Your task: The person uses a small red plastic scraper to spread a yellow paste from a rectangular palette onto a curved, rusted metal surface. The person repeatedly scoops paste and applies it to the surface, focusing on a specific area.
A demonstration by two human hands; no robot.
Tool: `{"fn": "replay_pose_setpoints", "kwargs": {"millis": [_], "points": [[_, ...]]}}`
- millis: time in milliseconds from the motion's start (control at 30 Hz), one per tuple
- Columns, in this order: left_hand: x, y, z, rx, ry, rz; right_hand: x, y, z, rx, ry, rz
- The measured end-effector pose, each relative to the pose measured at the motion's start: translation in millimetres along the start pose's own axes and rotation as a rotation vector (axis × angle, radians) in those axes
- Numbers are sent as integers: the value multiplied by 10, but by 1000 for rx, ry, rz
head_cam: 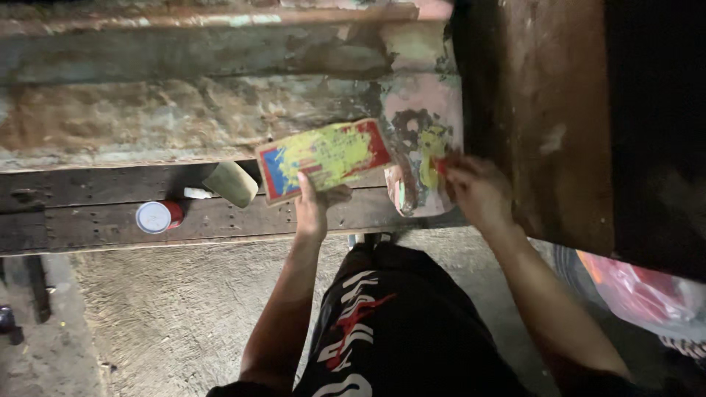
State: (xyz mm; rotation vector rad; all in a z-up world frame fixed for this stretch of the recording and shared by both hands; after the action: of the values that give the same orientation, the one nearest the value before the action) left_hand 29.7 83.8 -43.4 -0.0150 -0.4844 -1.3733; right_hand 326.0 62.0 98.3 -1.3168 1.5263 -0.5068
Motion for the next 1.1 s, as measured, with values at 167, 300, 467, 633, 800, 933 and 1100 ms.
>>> {"fn": "replay_pose_setpoints", "kwargs": {"millis": [167, 300, 467, 633, 800, 933, 1100], "points": [[237, -116, -130, 57, -64, 64, 255, -13, 400, -22, 92, 46], [433, -159, -182, 55, -72, 142, 246, 207, 792, -269, 331, 122], [682, -177, -225, -10, -58, 207, 39, 513, 1095, -416, 379, -109], [860, -144, -291, 102, -58, 206, -40, 666, 1090, -356, 353, -152], [906, -124, -208, 70, -33, 181, -146, 445, 1044, -499, 272, 88], [854, -103, -177, 90, -48, 153, -139, 354, 1012, -377, 232, 84], [633, -79, -81, 99, -57, 154, 89, 405, 682, -128, 11, 3]]}}
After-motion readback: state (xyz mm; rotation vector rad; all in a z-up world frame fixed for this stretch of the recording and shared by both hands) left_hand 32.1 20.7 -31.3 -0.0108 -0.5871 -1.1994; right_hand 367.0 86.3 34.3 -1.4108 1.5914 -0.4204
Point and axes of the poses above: each hand's wrist, its own x-axis away from the middle knuckle, its own y-axis out of the palm, z = x × y, the point moved 6 cm from there along -x, towards the middle knuckle, and after that the axes turned 8 degrees about z, right-handed, at the moved point
